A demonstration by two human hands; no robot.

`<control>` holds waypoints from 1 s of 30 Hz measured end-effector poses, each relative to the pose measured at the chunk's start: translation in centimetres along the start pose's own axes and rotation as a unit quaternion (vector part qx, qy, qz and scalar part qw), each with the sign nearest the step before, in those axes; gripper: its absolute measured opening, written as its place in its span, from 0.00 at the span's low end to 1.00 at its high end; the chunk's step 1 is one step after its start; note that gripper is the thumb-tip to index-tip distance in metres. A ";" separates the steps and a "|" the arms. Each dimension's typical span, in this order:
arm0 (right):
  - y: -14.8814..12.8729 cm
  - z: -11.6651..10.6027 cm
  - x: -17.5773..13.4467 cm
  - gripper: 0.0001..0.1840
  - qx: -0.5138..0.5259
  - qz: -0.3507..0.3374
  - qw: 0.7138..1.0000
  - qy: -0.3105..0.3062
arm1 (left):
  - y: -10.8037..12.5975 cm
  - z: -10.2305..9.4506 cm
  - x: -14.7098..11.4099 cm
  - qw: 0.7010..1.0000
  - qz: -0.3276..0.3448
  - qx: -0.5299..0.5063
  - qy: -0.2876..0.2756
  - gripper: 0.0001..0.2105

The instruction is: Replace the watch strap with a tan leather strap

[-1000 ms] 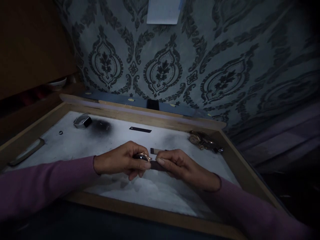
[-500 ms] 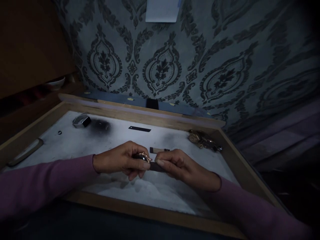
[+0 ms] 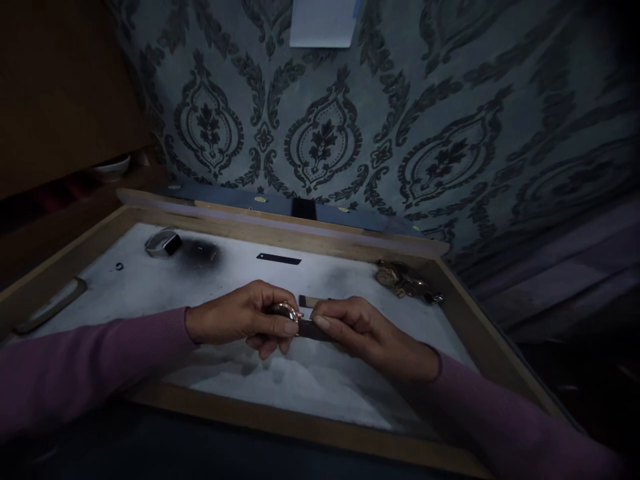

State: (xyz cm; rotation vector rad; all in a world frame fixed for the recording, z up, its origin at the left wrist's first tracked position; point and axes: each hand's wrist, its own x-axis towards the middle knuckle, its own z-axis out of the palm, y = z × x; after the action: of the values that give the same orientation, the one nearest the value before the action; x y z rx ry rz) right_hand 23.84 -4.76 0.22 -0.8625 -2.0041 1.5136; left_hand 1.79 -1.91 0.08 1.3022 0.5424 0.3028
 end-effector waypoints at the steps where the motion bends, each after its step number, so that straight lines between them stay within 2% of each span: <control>1: 0.0 0.0 0.0 0.23 0.001 0.001 1.000 0.000 | 0.0 0.0 0.0 1.000 0.002 -0.003 0.000 0.13; 15: 0.1 -0.1 0.2 0.23 -0.016 -0.005 1.000 0.025 | -0.4 -0.2 0.2 0.998 0.004 -0.050 0.022 0.11; 25: 1.1 -0.1 0.4 0.24 0.025 0.032 0.999 0.033 | -0.6 -0.7 0.5 0.996 -0.026 -0.080 0.032 0.12; 30: 0.9 -0.2 0.6 0.24 0.038 0.051 0.996 0.057 | -0.4 -0.7 0.5 0.995 -0.024 -0.078 0.053 0.12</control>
State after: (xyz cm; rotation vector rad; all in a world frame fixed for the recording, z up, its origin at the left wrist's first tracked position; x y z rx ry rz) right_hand 23.75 -4.05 -0.56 -1.0103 -1.8346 1.5485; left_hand 1.74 -1.17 -0.54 1.1250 0.6265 0.3682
